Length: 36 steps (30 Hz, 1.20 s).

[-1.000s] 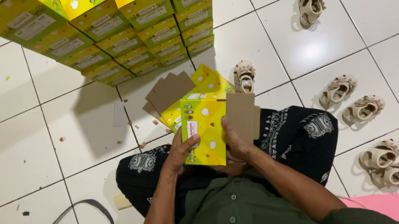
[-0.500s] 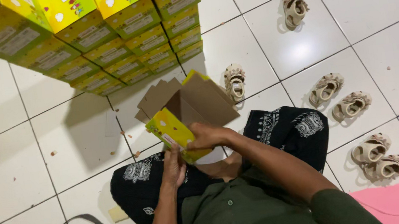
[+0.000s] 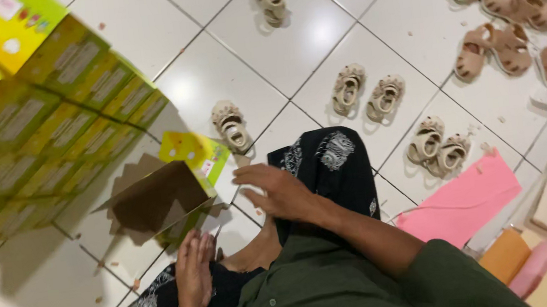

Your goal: The person sits on the floor and repeatedly packs pairs of beige sandals into yellow shoe boxes. They place the shoes inside, close the box flaps, and stack the boxes. The person handles multiple pairs of shoes and boxes throughout the clip.

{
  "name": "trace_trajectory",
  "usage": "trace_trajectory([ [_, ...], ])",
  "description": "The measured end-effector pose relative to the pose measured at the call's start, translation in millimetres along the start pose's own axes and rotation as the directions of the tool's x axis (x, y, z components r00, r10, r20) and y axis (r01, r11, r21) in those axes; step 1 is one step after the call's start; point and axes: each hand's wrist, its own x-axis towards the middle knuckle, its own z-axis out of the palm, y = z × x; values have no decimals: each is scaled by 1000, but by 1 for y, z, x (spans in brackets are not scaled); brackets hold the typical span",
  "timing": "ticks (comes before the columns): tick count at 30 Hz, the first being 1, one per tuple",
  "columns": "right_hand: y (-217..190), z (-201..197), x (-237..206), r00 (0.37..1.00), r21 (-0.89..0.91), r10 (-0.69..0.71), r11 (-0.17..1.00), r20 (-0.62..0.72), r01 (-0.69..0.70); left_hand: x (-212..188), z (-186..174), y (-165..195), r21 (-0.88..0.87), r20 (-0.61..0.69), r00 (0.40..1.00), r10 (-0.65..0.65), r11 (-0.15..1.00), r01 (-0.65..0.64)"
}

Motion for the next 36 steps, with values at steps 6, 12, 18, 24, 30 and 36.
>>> trace_trajectory([
  [6, 73, -121, -85, 699, 64, 475, 848, -535, -527, -6, 20, 14, 136, 37, 998, -55, 989, 49],
  [12, 176, -164, -149, 453, 192, 715, 624, -532, -758, 7, 27, 7, 252, -36, 989, -145, 956, 150],
  [18, 247, -168, -150, 508, -41, 634, 601, -583, -798, 6, 26, 0, 257, -24, 994, -108, 960, 111],
  [24, 250, -169, -142, 674, -127, 467, 761, -572, -636, 8, 26, -7, 374, -131, 980, -150, 908, 188],
  [30, 173, -181, -173, 492, 26, 632, 629, -599, -777, 24, 4, -22, 315, -98, 986, -132, 936, 157],
  [36, 158, -191, -223, 344, -174, 631, 317, -695, -932, 30, 3, -28, 331, -82, 987, -136, 931, 156],
])
